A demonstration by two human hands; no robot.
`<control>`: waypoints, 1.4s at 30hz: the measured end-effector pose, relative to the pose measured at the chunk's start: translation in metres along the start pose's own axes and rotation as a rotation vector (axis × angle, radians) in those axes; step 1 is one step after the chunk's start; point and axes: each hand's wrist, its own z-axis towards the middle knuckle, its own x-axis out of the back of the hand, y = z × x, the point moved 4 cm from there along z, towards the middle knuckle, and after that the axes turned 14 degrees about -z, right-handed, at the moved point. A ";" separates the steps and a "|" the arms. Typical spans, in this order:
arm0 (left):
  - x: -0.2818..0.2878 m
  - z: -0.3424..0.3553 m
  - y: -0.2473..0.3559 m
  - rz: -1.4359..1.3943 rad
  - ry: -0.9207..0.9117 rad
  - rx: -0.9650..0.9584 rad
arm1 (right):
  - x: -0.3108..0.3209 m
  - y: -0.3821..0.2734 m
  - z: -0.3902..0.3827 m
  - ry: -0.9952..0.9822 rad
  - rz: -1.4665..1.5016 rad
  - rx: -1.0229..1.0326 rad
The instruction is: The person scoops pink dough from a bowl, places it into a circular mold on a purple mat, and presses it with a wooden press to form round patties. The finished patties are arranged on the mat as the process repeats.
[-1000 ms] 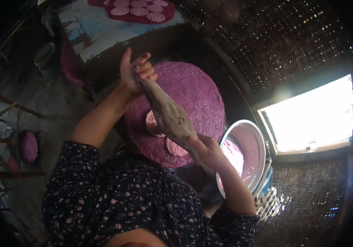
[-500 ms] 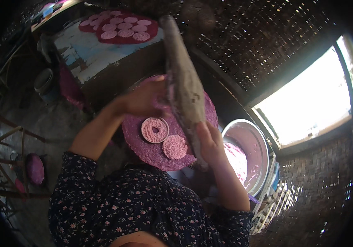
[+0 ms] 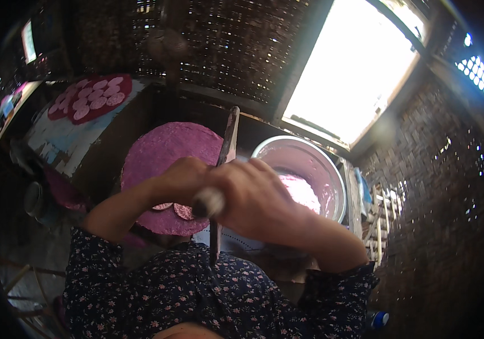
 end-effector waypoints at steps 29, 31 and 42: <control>0.044 -0.058 -0.029 -1.516 0.812 -0.596 | -0.094 0.132 -0.290 -0.980 -0.426 -1.119; 0.055 -0.080 -0.037 -1.449 0.911 -0.568 | -0.076 0.142 -0.294 -0.921 -0.464 -1.075; 0.077 -0.211 -0.061 -1.164 1.167 -0.584 | -0.185 0.208 -0.299 -0.903 -0.428 -0.994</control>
